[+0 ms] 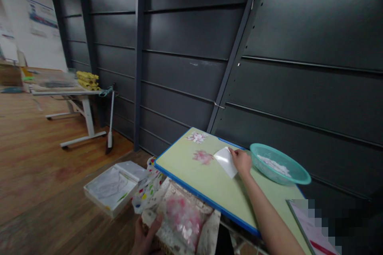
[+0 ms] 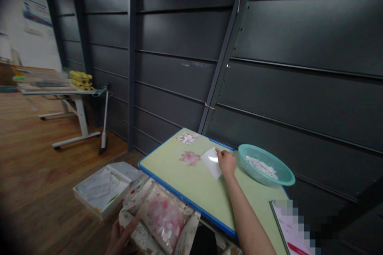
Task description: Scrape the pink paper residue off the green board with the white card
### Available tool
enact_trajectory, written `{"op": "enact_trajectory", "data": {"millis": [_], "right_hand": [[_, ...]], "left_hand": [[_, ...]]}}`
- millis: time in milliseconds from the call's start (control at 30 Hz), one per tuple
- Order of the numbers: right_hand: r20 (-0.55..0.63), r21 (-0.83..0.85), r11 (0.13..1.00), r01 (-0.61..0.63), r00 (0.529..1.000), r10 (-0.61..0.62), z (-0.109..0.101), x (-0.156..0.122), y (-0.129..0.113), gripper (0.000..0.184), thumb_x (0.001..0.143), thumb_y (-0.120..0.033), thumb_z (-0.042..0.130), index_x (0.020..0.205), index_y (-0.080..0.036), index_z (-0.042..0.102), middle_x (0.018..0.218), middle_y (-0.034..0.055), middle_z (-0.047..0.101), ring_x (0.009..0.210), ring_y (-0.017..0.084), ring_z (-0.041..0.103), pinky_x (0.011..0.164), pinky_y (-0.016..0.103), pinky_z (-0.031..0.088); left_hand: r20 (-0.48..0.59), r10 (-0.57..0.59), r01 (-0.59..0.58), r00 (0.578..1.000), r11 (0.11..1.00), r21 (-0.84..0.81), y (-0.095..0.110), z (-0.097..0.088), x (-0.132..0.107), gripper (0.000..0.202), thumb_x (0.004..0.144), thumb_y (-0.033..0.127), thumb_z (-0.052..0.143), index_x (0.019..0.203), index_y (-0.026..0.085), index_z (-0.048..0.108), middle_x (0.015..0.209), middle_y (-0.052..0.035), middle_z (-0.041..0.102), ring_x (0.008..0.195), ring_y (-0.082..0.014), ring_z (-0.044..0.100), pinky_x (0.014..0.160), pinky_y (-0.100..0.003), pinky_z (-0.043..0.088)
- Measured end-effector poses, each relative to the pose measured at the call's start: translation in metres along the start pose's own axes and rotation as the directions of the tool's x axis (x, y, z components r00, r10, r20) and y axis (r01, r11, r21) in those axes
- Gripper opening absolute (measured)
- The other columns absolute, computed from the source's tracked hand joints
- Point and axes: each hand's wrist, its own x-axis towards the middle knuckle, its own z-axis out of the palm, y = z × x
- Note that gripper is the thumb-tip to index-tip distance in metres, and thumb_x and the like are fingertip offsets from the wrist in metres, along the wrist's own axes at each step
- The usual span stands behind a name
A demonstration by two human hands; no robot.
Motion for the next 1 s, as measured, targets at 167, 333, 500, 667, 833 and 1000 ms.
{"op": "enact_trajectory", "data": {"millis": [167, 333, 500, 667, 833, 1000], "right_hand": [[0.008, 0.168, 0.986, 0.018, 1.000, -0.019, 0.013, 0.006, 0.007, 0.053, 0.094, -0.055, 0.050, 0.080, -0.013, 0.079, 0.079, 0.0175, 0.077, 0.075, 0.030, 0.069, 0.063, 0.033, 0.040], [-0.031, 0.266, 0.964, -0.009, 0.999, 0.017, 0.018, 0.007, 0.011, 0.061, 0.086, -0.067, 0.051, 0.076, -0.014, 0.078, 0.078, 0.0186, 0.076, 0.071, 0.030, 0.068, 0.061, 0.034, 0.040], [0.058, 0.384, 0.921, -0.063, 0.997, 0.044, 0.018, 0.008, 0.016, 0.057, 0.071, -0.072, 0.062, 0.063, -0.017, 0.073, 0.065, 0.0144, 0.072, 0.060, 0.027, 0.063, 0.057, 0.033, 0.038], [0.036, 0.416, 0.905, -0.085, 0.996, 0.078, 0.017, 0.009, 0.026, 0.061, 0.065, -0.079, 0.060, 0.060, -0.019, 0.068, 0.056, 0.0104, 0.066, 0.057, 0.024, 0.058, 0.054, 0.033, 0.035], [0.150, 0.525, 0.847, -0.085, 0.989, 0.006, 0.020, 0.004, 0.025, 0.067, 0.055, -0.085, 0.059, 0.057, -0.018, 0.067, 0.053, 0.0073, 0.062, 0.052, 0.020, 0.052, 0.050, 0.031, 0.031], [0.110, 0.551, 0.826, -0.123, 0.991, 0.075, 0.016, 0.002, 0.022, 0.066, 0.052, -0.083, 0.061, 0.054, -0.018, 0.066, 0.052, 0.0067, 0.060, 0.052, 0.018, 0.049, 0.050, 0.031, 0.031]], "left_hand": [[-0.015, -0.042, 0.042, 0.999, 0.999, -0.013, -0.001, 0.000, 0.003, 0.099, 0.051, 0.064, 0.086, 0.131, 0.032, 0.037, 0.132, -0.0166, 0.058, 0.088, -0.0317, 0.073, 0.068, -0.046, 0.062], [-0.035, -0.058, 0.058, 0.998, 0.998, -0.022, 0.004, 0.002, -0.002, 0.099, 0.054, 0.059, 0.087, 0.135, 0.035, 0.034, 0.138, -0.0166, 0.054, 0.073, -0.0245, 0.074, 0.069, -0.047, 0.061], [-0.013, -0.061, 0.060, 0.998, 0.997, -0.042, 0.006, 0.003, -0.004, 0.102, 0.057, 0.056, 0.087, 0.139, 0.034, 0.030, 0.144, -0.0192, 0.051, 0.069, -0.0233, 0.074, 0.068, -0.047, 0.062], [-0.040, -0.031, 0.030, 0.999, 0.999, -0.029, 0.005, 0.003, -0.006, 0.095, 0.058, 0.054, 0.087, 0.136, 0.033, 0.036, 0.146, -0.0180, 0.050, 0.076, -0.0234, 0.074, 0.068, -0.046, 0.062], [-0.020, -0.039, 0.038, 0.999, 0.998, -0.048, 0.004, 0.002, -0.004, 0.102, 0.058, 0.053, 0.088, 0.141, 0.032, 0.033, 0.126, -0.0158, 0.063, 0.071, -0.0250, 0.074, 0.066, -0.046, 0.062], [-0.034, -0.034, 0.033, 0.999, 0.999, -0.038, 0.005, 0.003, -0.007, 0.098, 0.059, 0.051, 0.088, 0.138, 0.031, 0.033, 0.120, -0.0128, 0.062, 0.060, -0.0201, 0.071, 0.062, -0.044, 0.062]]}}
